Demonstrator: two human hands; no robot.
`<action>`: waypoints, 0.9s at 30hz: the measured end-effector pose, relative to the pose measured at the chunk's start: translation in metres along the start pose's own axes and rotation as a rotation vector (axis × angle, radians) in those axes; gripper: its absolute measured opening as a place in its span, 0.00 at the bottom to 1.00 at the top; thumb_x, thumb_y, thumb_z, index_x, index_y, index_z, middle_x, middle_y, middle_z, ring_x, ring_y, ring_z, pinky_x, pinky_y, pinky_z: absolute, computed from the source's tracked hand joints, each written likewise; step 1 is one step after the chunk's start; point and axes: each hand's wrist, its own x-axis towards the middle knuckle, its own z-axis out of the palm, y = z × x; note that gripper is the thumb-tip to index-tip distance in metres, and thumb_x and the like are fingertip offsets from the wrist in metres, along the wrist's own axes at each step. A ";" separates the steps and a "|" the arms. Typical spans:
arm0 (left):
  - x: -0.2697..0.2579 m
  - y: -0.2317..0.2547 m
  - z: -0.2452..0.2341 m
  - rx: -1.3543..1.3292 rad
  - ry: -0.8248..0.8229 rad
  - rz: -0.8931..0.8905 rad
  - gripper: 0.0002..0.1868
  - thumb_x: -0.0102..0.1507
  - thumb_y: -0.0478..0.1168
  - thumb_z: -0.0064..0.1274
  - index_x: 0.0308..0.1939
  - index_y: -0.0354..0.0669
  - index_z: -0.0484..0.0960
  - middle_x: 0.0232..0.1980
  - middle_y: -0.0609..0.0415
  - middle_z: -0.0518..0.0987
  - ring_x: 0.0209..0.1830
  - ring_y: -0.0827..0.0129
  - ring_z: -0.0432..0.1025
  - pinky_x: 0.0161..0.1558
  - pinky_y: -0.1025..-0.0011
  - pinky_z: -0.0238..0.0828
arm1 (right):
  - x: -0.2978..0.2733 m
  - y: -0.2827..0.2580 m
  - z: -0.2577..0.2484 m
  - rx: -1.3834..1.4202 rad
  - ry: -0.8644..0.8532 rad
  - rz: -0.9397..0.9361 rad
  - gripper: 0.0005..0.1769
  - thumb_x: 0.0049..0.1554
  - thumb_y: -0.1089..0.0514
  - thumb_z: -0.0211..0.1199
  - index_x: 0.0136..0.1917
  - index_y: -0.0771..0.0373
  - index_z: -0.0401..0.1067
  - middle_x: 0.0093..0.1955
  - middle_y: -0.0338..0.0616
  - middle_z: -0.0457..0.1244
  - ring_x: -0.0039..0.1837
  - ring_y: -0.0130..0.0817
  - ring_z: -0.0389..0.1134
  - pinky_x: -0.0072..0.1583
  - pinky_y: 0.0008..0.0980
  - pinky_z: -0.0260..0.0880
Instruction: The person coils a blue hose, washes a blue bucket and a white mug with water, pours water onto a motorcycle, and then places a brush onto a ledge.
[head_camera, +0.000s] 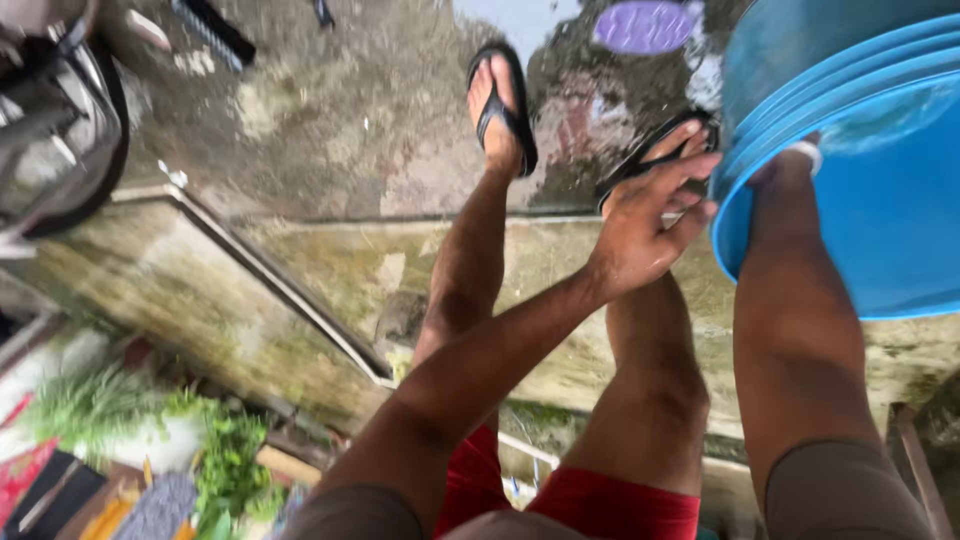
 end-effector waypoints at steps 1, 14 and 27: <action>0.004 0.007 -0.002 0.007 -0.017 0.022 0.26 0.68 0.35 0.58 0.70 0.47 0.73 0.65 0.52 0.78 0.49 0.73 0.81 0.56 0.72 0.83 | -0.004 -0.002 0.005 0.172 0.013 -0.007 0.23 0.60 0.61 0.55 0.69 0.59 0.62 0.62 0.52 0.64 0.60 0.47 0.70 0.55 0.46 0.74; 0.003 0.111 0.039 0.255 -0.093 0.209 0.22 0.73 0.50 0.47 0.68 0.45 0.73 0.69 0.43 0.75 0.71 0.50 0.68 0.71 0.58 0.63 | -0.322 -0.137 0.035 -0.138 0.023 -0.458 0.36 0.57 0.72 0.57 0.78 0.71 0.59 0.72 0.51 0.62 0.73 0.41 0.65 0.74 0.36 0.65; -0.023 0.105 0.030 0.336 -0.371 -0.090 0.34 0.66 0.64 0.45 0.67 0.48 0.73 0.69 0.46 0.73 0.57 0.53 0.77 0.63 0.62 0.69 | -0.606 -0.114 -0.129 -1.282 0.630 -0.184 0.37 0.53 0.64 0.60 0.77 0.60 0.69 0.59 0.55 0.70 0.59 0.47 0.72 0.60 0.45 0.70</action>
